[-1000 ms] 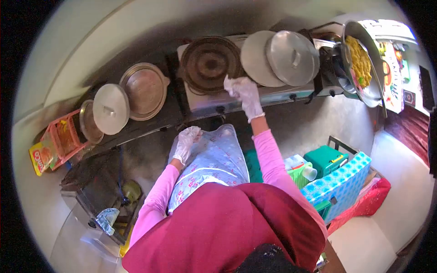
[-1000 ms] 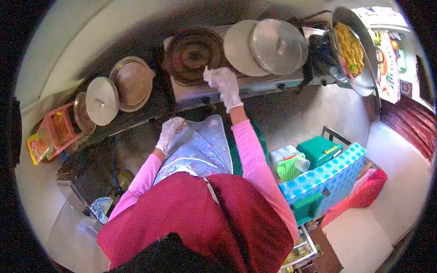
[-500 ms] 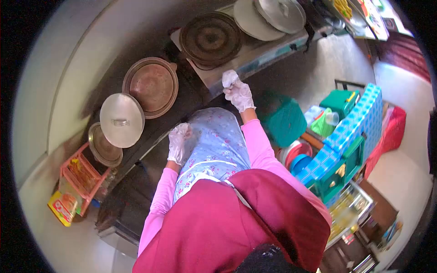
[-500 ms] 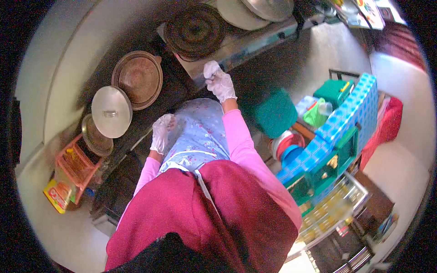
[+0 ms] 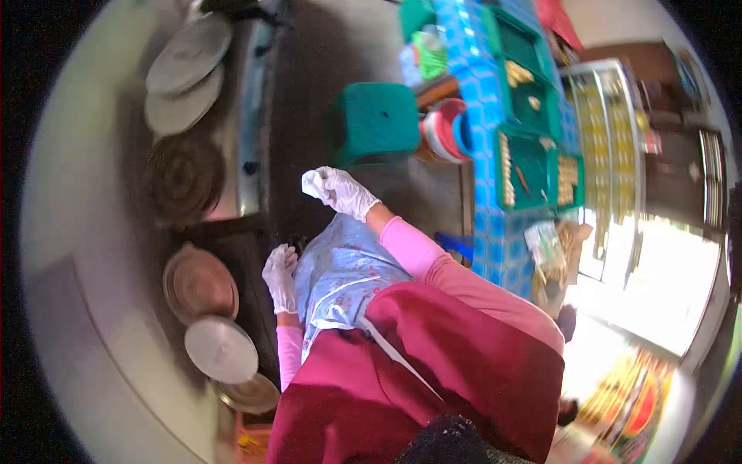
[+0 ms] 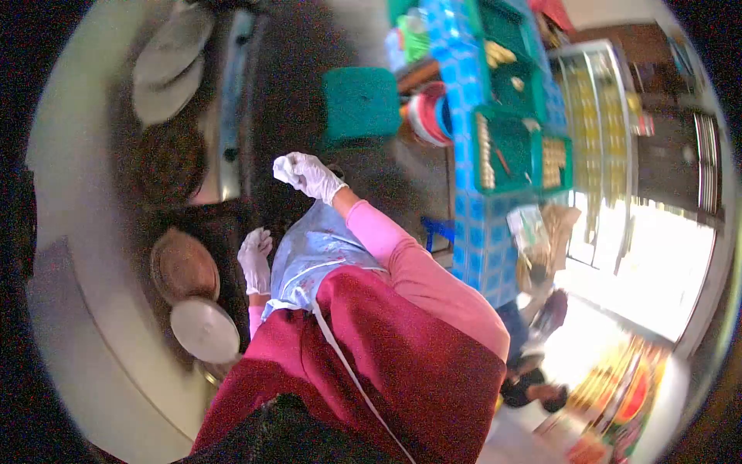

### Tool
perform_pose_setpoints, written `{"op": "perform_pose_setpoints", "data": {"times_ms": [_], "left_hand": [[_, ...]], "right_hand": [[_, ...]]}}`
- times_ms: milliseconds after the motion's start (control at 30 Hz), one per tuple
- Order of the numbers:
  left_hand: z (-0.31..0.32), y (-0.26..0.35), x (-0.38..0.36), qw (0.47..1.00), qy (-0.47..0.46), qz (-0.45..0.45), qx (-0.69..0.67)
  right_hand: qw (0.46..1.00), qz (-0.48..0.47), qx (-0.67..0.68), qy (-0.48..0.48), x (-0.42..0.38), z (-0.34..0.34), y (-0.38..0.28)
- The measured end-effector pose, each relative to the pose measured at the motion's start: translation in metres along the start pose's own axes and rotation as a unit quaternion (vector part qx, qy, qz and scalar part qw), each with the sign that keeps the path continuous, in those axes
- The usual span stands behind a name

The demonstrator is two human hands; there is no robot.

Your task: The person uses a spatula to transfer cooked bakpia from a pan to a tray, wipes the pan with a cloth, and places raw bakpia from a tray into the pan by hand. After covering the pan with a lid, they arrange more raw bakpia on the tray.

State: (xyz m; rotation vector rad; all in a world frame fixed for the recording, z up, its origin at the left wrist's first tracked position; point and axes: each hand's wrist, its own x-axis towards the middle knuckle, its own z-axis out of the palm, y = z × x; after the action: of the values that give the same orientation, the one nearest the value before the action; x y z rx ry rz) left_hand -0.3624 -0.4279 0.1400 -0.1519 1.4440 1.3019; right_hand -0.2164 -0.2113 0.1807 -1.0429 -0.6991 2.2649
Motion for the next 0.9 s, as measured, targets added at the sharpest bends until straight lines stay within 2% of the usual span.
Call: {"op": "perform_pose_setpoints", "data": {"times_ms": [67, 100, 133, 167, 200, 233, 267, 333, 400, 433, 533, 567, 600, 633, 667, 767, 867, 900], "left_hand": [[0.002, -0.007, 0.003, 0.999, -0.029, 0.007, 0.025], [0.034, 0.004, 0.014, 0.998, -0.046, -0.001, 0.043], [0.037, 0.005, 0.016, 0.997, -0.062, -0.007, 0.046], [0.051, 0.010, 0.018, 0.996, -0.070, -0.007, 0.060], [0.062, 0.015, 0.019, 0.994, -0.078, -0.006, 0.071], [0.078, 0.020, 0.019, 0.993, -0.085, -0.006, 0.084], [0.095, 0.022, 0.024, 0.990, -0.102, -0.002, 0.095], [0.135, 0.022, 0.039, 0.983, -0.141, 0.005, 0.121], [0.173, 0.025, 0.044, 0.975, -0.168, 0.004, 0.147], [0.193, 0.026, 0.045, 0.971, -0.183, 0.002, 0.156], [0.251, 0.029, 0.049, 0.951, -0.241, -0.004, 0.193], [0.275, 0.031, 0.047, 0.944, -0.262, 0.005, 0.202], [0.296, 0.032, 0.044, 0.935, -0.285, 0.010, 0.213], [0.315, 0.030, 0.043, 0.930, -0.293, 0.007, 0.222], [0.333, 0.026, 0.045, 0.922, -0.307, -0.003, 0.236], [0.378, 0.006, 0.056, 0.895, -0.363, -0.043, 0.255], [0.433, -0.008, 0.035, 0.873, -0.402, -0.075, 0.267], [0.447, -0.015, 0.031, 0.856, -0.423, -0.093, 0.281]], "right_hand": [[0.997, -0.036, -0.063, 0.040, -0.018, -0.047, -0.009], [0.996, -0.058, -0.048, 0.040, -0.023, -0.079, -0.046], [0.987, -0.080, -0.098, 0.102, -0.039, -0.093, -0.057], [0.974, -0.115, -0.142, 0.133, -0.052, -0.116, -0.074], [0.960, -0.160, -0.199, 0.118, -0.071, -0.140, -0.091], [0.937, -0.214, -0.207, 0.184, -0.097, -0.139, -0.120], [0.941, -0.197, -0.203, 0.186, -0.111, -0.164, -0.139], [0.901, -0.203, -0.253, 0.287, -0.148, -0.168, -0.183], [0.910, -0.211, -0.173, 0.311, -0.187, -0.193, -0.186], [0.883, -0.242, -0.251, 0.313, -0.209, -0.237, -0.163], [0.855, -0.334, -0.111, 0.381, -0.253, -0.285, -0.106], [0.889, -0.294, 0.047, 0.346, -0.284, -0.261, -0.133], [0.865, -0.379, 0.154, 0.289, -0.297, -0.300, -0.116], [0.778, -0.392, 0.187, 0.454, -0.304, -0.286, -0.126], [0.663, -0.391, 0.212, 0.602, -0.310, -0.269, -0.144], [0.649, -0.371, 0.145, 0.649, -0.343, -0.320, -0.125], [0.610, -0.195, -0.004, 0.768, -0.358, -0.373, -0.100], [0.585, -0.152, -0.172, 0.778, -0.366, -0.359, -0.105]]}}
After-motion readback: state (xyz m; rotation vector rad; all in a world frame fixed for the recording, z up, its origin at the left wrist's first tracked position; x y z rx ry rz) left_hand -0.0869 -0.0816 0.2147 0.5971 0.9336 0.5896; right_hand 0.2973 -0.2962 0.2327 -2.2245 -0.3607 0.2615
